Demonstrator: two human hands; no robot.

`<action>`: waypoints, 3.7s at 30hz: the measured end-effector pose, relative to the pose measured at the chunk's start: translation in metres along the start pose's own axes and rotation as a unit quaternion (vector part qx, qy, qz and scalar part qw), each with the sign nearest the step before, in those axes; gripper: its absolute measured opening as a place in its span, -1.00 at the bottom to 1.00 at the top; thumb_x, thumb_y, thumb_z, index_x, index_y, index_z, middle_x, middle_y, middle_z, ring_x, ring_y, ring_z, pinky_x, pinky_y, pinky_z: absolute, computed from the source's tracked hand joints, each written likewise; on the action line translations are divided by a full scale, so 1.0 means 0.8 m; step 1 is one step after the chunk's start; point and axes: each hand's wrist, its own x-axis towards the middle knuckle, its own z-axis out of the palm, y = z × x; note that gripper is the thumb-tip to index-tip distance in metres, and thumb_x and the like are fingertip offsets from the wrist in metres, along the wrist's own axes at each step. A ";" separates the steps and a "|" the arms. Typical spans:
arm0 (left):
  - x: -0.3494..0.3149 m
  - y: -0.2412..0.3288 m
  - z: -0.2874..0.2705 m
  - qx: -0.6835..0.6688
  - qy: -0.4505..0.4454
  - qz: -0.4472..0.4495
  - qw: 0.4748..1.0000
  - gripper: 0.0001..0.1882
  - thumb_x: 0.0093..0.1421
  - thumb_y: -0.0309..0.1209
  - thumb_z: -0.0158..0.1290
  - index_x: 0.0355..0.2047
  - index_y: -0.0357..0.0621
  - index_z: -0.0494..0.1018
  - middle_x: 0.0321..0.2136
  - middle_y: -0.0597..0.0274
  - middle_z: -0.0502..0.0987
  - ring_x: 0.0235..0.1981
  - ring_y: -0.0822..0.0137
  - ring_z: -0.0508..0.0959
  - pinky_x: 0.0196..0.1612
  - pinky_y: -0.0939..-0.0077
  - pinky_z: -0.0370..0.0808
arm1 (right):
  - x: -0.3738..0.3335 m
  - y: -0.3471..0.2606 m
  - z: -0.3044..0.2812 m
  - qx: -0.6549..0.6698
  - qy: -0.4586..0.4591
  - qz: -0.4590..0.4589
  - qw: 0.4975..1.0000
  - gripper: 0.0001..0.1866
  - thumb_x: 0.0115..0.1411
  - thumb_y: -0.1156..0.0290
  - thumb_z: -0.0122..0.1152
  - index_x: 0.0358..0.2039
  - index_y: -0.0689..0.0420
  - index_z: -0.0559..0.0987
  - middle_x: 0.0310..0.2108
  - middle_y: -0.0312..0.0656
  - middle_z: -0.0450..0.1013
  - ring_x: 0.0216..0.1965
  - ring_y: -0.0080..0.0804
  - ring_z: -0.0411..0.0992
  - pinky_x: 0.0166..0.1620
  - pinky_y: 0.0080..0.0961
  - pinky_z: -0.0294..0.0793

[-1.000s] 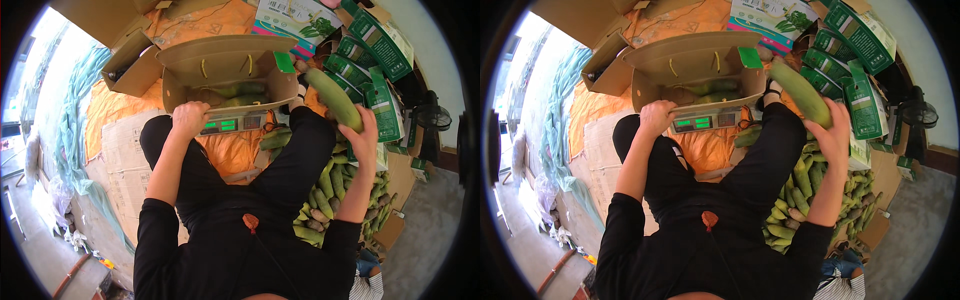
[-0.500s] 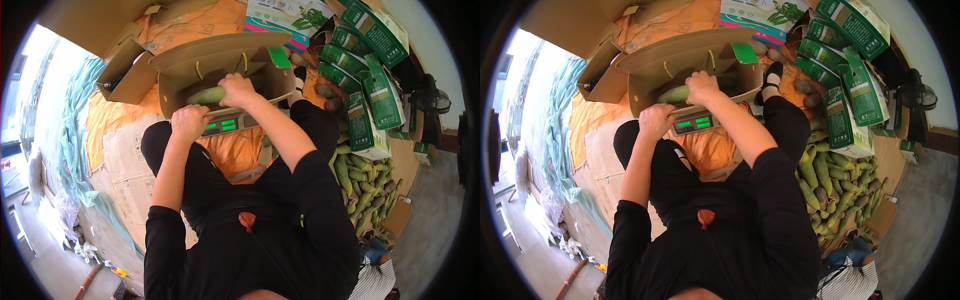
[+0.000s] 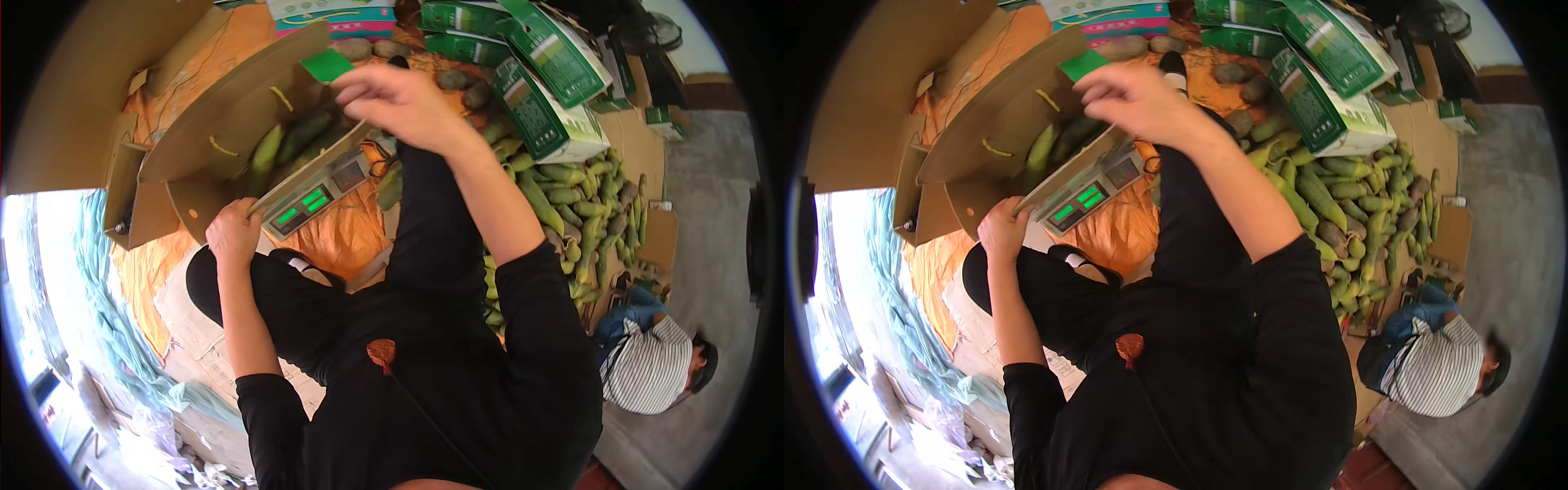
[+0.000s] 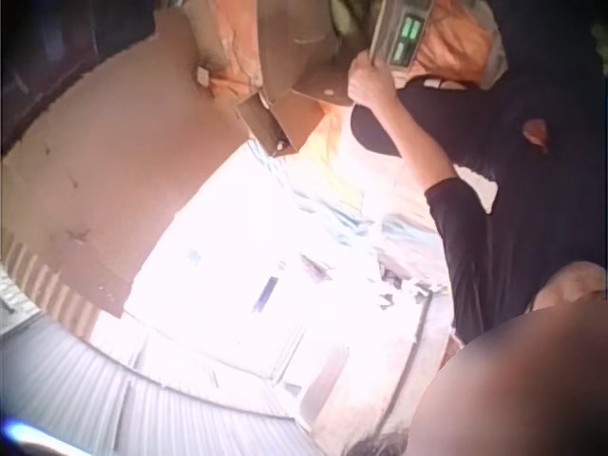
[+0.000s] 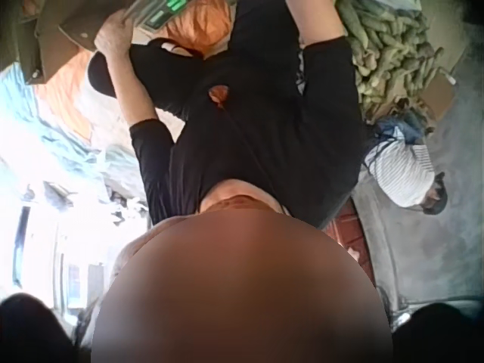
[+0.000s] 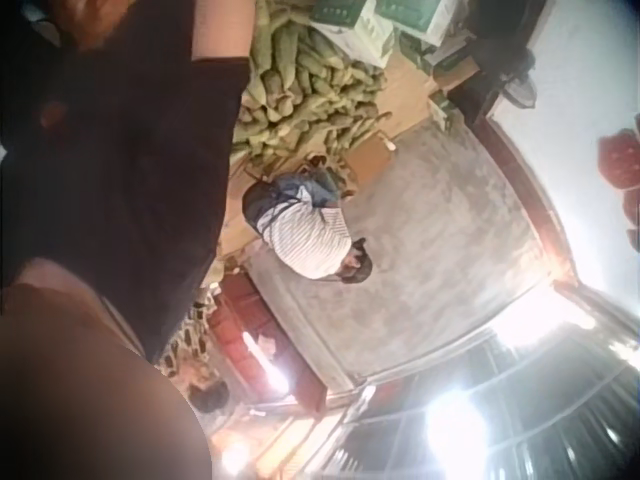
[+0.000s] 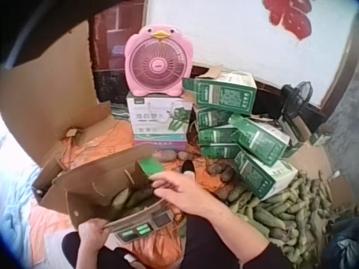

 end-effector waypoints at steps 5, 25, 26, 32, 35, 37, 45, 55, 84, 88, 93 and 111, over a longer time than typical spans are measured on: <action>-0.003 -0.001 0.005 -0.003 0.015 0.001 1.000 -0.79 0.00 -0.21 0.09 -0.37 0.03 0.55 -0.46 0.19 0.54 -0.39 0.09 0.53 -0.34 0.24 0.44 | -0.102 0.059 -0.098 -0.070 0.279 0.065 0.955 -0.75 0.13 0.48 0.12 -0.15 0.22 0.49 -0.33 -0.27 0.50 -0.29 -0.58 0.43 -0.19 -0.63 0.42; 0.001 0.001 0.012 -0.007 0.012 -0.014 1.000 -0.77 0.03 -0.20 0.11 -0.35 0.00 0.56 -0.42 0.14 0.56 -0.36 0.07 0.55 -0.30 0.30 0.45 | -0.433 0.267 -0.073 -0.510 0.112 0.522 0.674 -0.60 -0.02 0.54 0.14 -0.10 0.01 0.45 -0.12 -0.13 0.36 -0.02 -0.11 0.30 -0.07 -0.21 0.38; 0.001 0.001 0.013 -0.006 0.014 -0.016 1.000 -0.77 0.03 -0.20 0.11 -0.35 0.00 0.56 -0.42 0.14 0.56 -0.36 0.07 0.55 -0.30 0.30 0.45 | -0.434 0.258 -0.081 -0.541 0.105 0.518 0.654 -0.56 -0.01 0.55 0.14 -0.06 -0.01 0.42 -0.09 -0.17 0.33 0.02 -0.14 0.26 -0.05 -0.17 0.36; -0.002 0.005 0.009 0.005 0.014 -0.015 1.000 -0.79 0.02 -0.22 0.11 -0.37 0.00 0.56 -0.42 0.16 0.55 -0.37 0.08 0.54 -0.32 0.28 0.45 | -0.459 0.256 -0.087 -0.590 0.094 0.564 0.570 -0.72 0.10 0.47 0.01 -0.14 -0.04 0.41 -0.13 -0.24 0.32 0.01 -0.25 0.26 -0.08 -0.15 0.32; 0.000 0.000 0.012 0.011 0.026 0.001 1.000 -0.80 0.02 -0.22 0.09 -0.37 0.02 0.55 -0.41 0.19 0.55 -0.37 0.10 0.54 -0.33 0.27 0.45 | -0.471 0.265 -0.089 -0.607 0.060 0.561 0.560 -0.75 0.10 0.45 0.01 -0.16 -0.04 0.40 -0.17 -0.24 0.32 -0.01 -0.25 0.27 -0.09 -0.19 0.32; 0.001 0.005 0.008 0.013 0.018 -0.003 1.000 -0.81 0.02 -0.23 0.08 -0.37 0.03 0.55 -0.41 0.21 0.55 -0.38 0.12 0.54 -0.32 0.27 0.45 | -0.471 0.262 -0.089 -0.575 0.040 0.585 0.570 -0.58 0.02 0.50 0.11 -0.06 -0.02 0.35 -0.08 -0.21 0.30 0.04 -0.18 0.23 -0.03 -0.19 0.30; -0.001 -0.005 0.006 0.007 0.003 -0.023 1.000 -0.79 0.00 -0.20 0.10 -0.37 0.04 0.55 -0.45 0.24 0.54 -0.37 0.16 0.53 -0.34 0.29 0.45 | -0.432 0.244 -0.094 -0.544 0.064 0.520 0.655 -0.51 -0.05 0.43 0.25 -0.08 0.02 0.30 -0.09 -0.18 0.34 0.00 -0.15 0.28 -0.06 -0.10 0.30; -0.001 -0.010 0.004 0.004 0.009 0.003 1.000 -0.82 -0.01 -0.25 0.07 -0.42 0.00 0.53 -0.48 0.25 0.52 -0.34 0.19 0.53 -0.31 0.25 0.46 | -0.243 0.122 -0.114 -0.218 0.322 0.159 0.907 -0.39 -0.02 0.59 0.26 0.04 0.23 0.22 -0.07 -0.05 0.31 -0.02 -0.30 0.29 0.02 -0.44 0.28; -0.007 -0.028 0.031 0.008 0.011 0.049 0.999 -0.94 -0.10 -0.35 0.07 -0.60 -0.01 0.46 -0.59 0.31 0.49 -0.47 0.29 0.54 -0.40 0.40 0.47 | 0.154 0.151 0.283 -0.334 -0.435 0.066 0.834 -0.41 -0.16 0.38 0.31 -0.03 0.07 0.39 -0.08 -0.06 0.37 -0.01 -0.06 0.30 0.00 -0.27 0.34; -0.008 -0.029 0.033 -0.008 0.018 0.055 0.998 -0.95 -0.10 -0.39 0.03 -0.60 -0.02 0.47 -0.60 0.33 0.48 -0.49 0.31 0.52 -0.42 0.43 0.45 | 0.172 0.172 0.287 -0.492 -0.430 -0.090 0.751 -0.55 -0.09 0.39 0.28 -0.11 0.07 0.45 -0.11 -0.11 0.37 -0.01 -0.14 0.32 -0.05 -0.29 0.37; -0.005 -0.029 0.024 -0.019 -0.004 0.052 0.998 -0.94 -0.11 -0.41 0.01 -0.58 -0.02 0.47 -0.59 0.34 0.47 -0.45 0.34 0.52 -0.41 0.47 0.43 | 0.186 0.187 0.294 -0.589 -0.469 -0.147 0.642 -0.58 -0.03 0.22 0.27 -0.15 0.09 0.47 -0.15 -0.19 0.39 -0.08 -0.24 0.37 -0.11 -0.35 0.40; -0.003 -0.032 0.028 -0.025 0.019 0.050 0.998 -0.94 -0.13 -0.40 0.02 -0.59 -0.01 0.48 -0.61 0.33 0.47 -0.47 0.30 0.52 -0.42 0.42 0.43 | 0.182 0.161 0.281 -0.618 -0.394 -0.003 0.681 -0.68 0.07 0.46 0.02 -0.12 0.13 0.49 -0.13 -0.10 0.43 -0.12 -0.20 0.44 -0.10 -0.34 0.44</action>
